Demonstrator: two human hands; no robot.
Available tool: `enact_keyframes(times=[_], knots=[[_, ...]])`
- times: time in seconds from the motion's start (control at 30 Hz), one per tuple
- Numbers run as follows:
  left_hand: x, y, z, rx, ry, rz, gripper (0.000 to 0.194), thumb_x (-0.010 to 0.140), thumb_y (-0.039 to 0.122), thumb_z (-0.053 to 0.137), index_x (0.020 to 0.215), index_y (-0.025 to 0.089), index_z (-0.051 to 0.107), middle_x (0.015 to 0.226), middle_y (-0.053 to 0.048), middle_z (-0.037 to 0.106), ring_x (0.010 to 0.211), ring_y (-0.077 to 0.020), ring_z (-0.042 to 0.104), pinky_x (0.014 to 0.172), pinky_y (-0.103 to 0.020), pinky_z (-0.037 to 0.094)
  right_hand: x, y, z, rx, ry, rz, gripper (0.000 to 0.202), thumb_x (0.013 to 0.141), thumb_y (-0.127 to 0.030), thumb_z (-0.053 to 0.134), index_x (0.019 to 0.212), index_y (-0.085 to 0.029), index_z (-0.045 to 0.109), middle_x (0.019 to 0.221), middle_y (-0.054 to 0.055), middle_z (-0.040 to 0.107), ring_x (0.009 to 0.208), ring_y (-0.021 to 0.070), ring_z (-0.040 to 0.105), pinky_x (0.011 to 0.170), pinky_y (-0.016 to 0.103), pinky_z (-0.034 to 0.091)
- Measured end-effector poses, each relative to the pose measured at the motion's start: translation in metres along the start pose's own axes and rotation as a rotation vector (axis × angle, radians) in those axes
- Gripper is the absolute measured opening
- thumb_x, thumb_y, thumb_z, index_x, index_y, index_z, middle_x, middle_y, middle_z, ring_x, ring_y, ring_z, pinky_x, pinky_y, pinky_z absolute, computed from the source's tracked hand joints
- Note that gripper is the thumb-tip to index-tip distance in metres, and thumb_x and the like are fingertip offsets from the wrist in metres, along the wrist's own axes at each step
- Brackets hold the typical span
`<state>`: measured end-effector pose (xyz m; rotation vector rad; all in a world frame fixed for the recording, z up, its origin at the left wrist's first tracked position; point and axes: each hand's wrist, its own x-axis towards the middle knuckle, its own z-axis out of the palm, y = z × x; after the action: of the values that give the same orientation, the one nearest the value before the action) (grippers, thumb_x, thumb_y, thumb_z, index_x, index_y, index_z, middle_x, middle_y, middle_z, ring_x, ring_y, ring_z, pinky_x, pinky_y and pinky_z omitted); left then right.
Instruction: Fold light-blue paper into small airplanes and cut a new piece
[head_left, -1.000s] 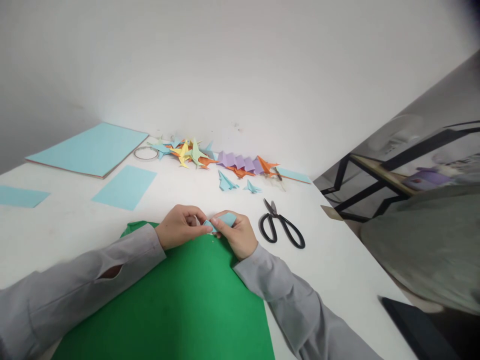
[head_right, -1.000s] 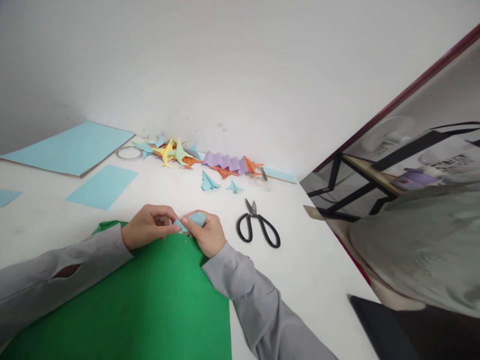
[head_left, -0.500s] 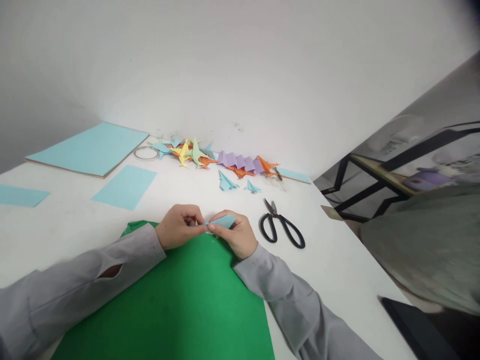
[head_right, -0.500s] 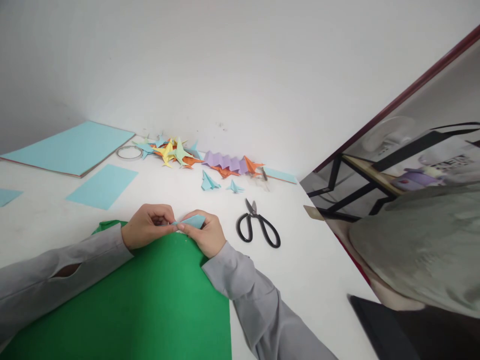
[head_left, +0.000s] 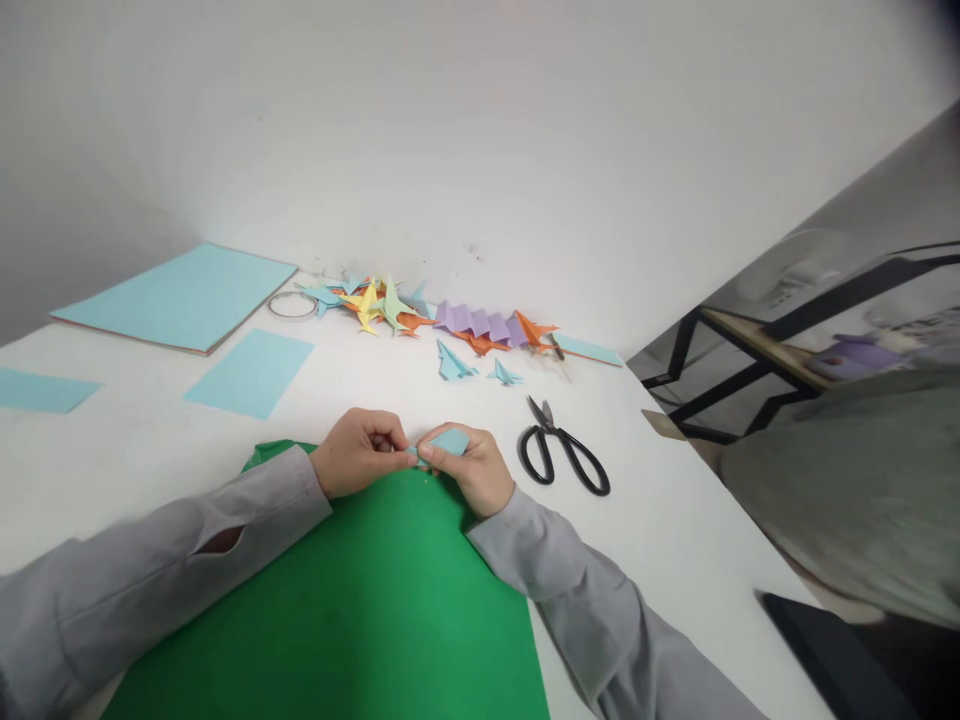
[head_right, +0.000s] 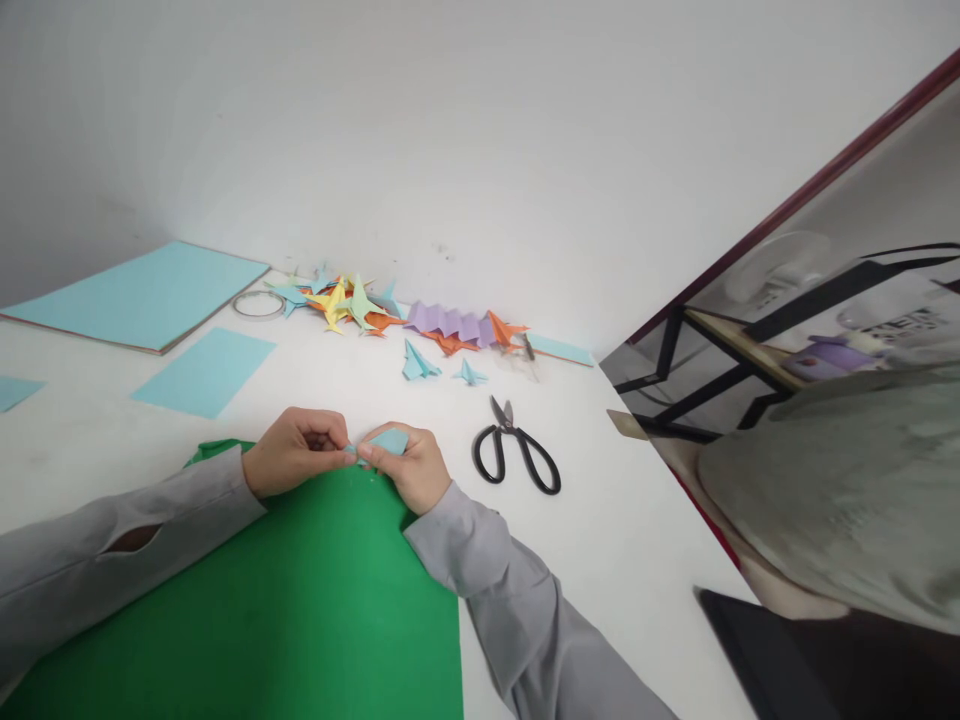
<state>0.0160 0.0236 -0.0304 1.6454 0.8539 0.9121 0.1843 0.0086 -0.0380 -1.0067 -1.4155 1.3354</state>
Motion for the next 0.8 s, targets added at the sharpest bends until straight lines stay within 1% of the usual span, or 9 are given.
enact_keyframes(times=[0.2, 0.33, 0.43, 0.53, 0.7, 0.8], knots=[[0.0, 0.002, 0.0, -0.013, 0.0, -0.024, 0.016, 0.06, 0.023, 0.065, 0.055, 0.012, 0.055, 0.052, 0.002, 0.047, 0.047, -0.0073, 0.039, 0.044, -0.021, 0.028, 0.0, 0.002, 0.001, 0.058, 0.008, 0.015, 0.023, 0.07, -0.038, 0.066, 0.064, -0.015, 0.066, 0.052, 0.0, 0.06, 0.047, 0.0085, 0.047, 0.047, 0.021, 0.036], [0.0, 0.004, 0.0, -0.031, 0.009, -0.048, 0.016, 0.058, 0.021, 0.065, 0.053, 0.012, 0.053, 0.051, 0.003, 0.047, 0.047, -0.0069, 0.039, 0.044, -0.021, 0.028, 0.0, 0.002, 0.0, 0.073, 0.016, 0.018, 0.034, 0.076, -0.045, 0.056, 0.065, -0.014, 0.068, 0.05, 0.0, 0.058, 0.046, 0.0088, 0.047, 0.047, 0.021, 0.035], [0.001, 0.005, 0.0, -0.043, 0.005, -0.052, 0.017, 0.058, 0.022, 0.065, 0.053, 0.012, 0.053, 0.051, 0.003, 0.047, 0.047, -0.0066, 0.039, 0.044, -0.02, 0.028, 0.0, 0.004, -0.001, 0.065, 0.045, 0.021, 0.042, 0.08, -0.049, 0.049, 0.067, -0.014, 0.068, 0.044, -0.001, 0.053, 0.044, 0.0093, 0.046, 0.045, 0.022, 0.033], [0.001, 0.007, 0.0, -0.057, 0.004, -0.064, 0.016, 0.058, 0.021, 0.066, 0.053, 0.012, 0.054, 0.051, 0.003, 0.048, 0.047, -0.0065, 0.04, 0.044, -0.02, 0.029, -0.001, 0.005, -0.002, 0.064, 0.072, 0.015, 0.047, 0.081, -0.052, 0.044, 0.066, -0.015, 0.068, 0.043, -0.001, 0.051, 0.043, 0.0103, 0.046, 0.046, 0.023, 0.033], [0.001, 0.012, 0.0, -0.089, 0.015, -0.109, 0.013, 0.057, 0.019, 0.068, 0.055, 0.012, 0.057, 0.052, 0.003, 0.052, 0.046, -0.0061, 0.044, 0.044, -0.018, 0.032, 0.0, 0.006, -0.002, 0.103, 0.076, 0.025, 0.058, 0.081, -0.059, 0.035, 0.065, -0.015, 0.068, 0.049, 0.003, 0.059, 0.048, 0.014, 0.053, 0.045, 0.024, 0.036], [0.001, 0.014, 0.0, -0.096, 0.031, -0.135, 0.012, 0.057, 0.019, 0.068, 0.056, 0.012, 0.057, 0.05, 0.004, 0.051, 0.044, -0.0055, 0.043, 0.041, -0.017, 0.032, 0.001, 0.007, -0.002, 0.149, 0.084, 0.041, 0.061, 0.081, -0.061, 0.032, 0.066, -0.014, 0.068, 0.05, 0.004, 0.06, 0.048, 0.0145, 0.054, 0.044, 0.024, 0.038]])
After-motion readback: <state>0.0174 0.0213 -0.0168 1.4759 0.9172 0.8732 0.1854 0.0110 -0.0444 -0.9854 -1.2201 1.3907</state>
